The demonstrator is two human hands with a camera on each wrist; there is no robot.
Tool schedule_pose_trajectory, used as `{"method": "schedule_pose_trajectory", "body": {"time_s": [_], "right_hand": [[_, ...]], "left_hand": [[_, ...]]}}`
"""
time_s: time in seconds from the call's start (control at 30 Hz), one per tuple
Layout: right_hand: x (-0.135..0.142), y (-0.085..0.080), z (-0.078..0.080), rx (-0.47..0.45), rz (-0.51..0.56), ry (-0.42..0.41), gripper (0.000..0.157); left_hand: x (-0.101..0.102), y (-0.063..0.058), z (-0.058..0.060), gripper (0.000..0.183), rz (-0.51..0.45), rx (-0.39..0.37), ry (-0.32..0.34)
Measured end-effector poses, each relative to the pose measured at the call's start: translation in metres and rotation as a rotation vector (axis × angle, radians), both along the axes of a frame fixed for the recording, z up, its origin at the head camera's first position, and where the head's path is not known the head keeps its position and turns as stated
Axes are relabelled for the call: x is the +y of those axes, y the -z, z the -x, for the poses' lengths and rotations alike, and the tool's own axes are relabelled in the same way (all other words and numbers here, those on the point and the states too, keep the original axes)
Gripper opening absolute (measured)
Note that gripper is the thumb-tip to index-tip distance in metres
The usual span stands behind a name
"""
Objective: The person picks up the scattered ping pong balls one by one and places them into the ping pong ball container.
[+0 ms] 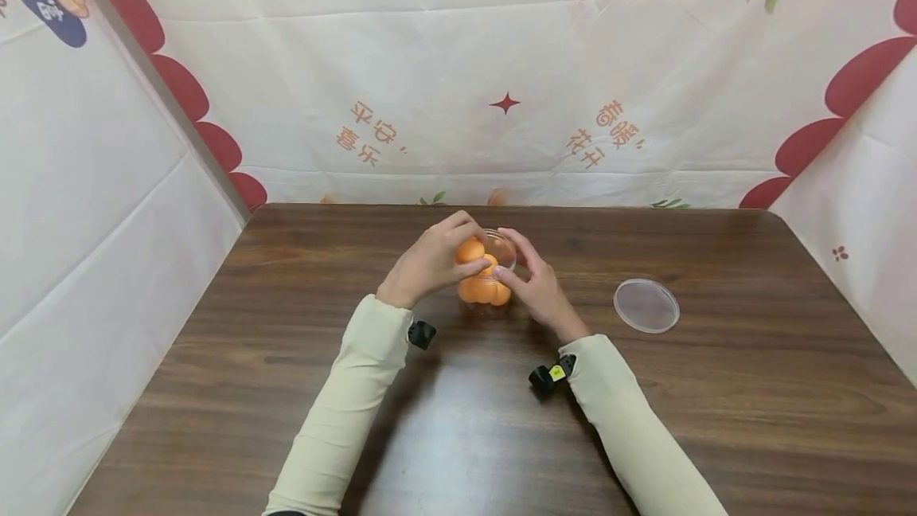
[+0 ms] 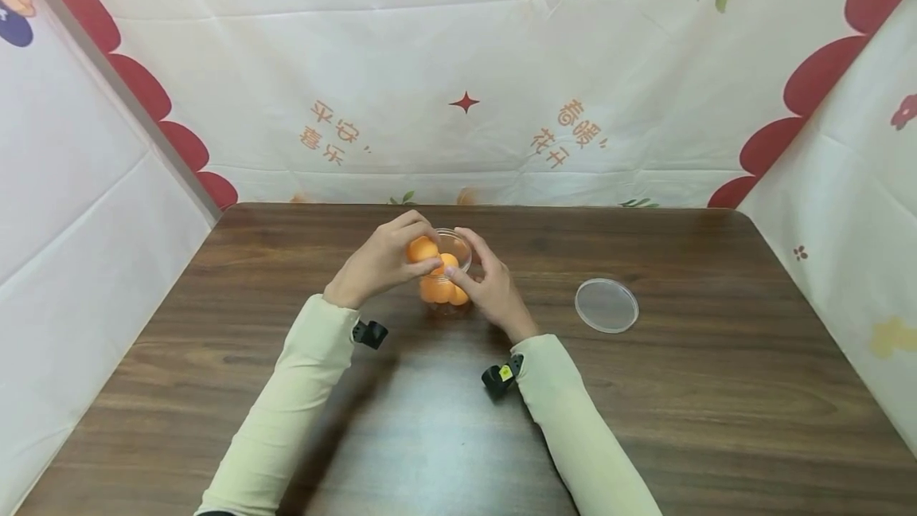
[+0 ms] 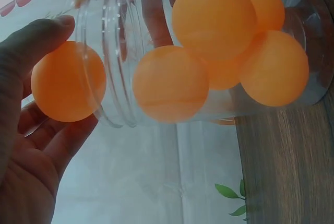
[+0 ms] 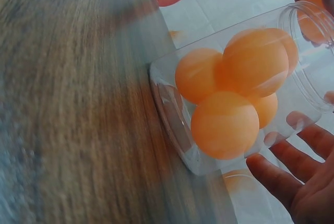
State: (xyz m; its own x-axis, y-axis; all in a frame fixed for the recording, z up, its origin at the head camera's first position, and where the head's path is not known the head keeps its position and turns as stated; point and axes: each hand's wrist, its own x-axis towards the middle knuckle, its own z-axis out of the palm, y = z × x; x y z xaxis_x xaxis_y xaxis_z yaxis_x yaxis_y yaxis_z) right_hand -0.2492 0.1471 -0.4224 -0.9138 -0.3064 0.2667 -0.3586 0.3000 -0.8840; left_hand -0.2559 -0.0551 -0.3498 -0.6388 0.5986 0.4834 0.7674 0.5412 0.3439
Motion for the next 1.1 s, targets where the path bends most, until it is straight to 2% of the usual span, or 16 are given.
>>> {"method": "schedule_pose_trajectory", "body": {"time_s": [0.6, 0.93, 1.1], "right_hand": [[-0.002, 0.002, 0.002, 0.014, -0.004, 0.008, 0.058], [-0.003, 0.001, 0.000, 0.015, 0.002, 0.012, 0.057], [-0.002, 0.001, -0.001, 0.001, 0.004, 0.016, 0.058]], "left_hand": [[-0.006, 0.004, 0.003, 0.033, 0.048, -0.023, 0.001], [-0.009, 0.000, -0.001, 0.034, 0.046, -0.015, 0.013], [-0.010, -0.001, -0.003, 0.035, 0.072, -0.038, -0.004]]}}
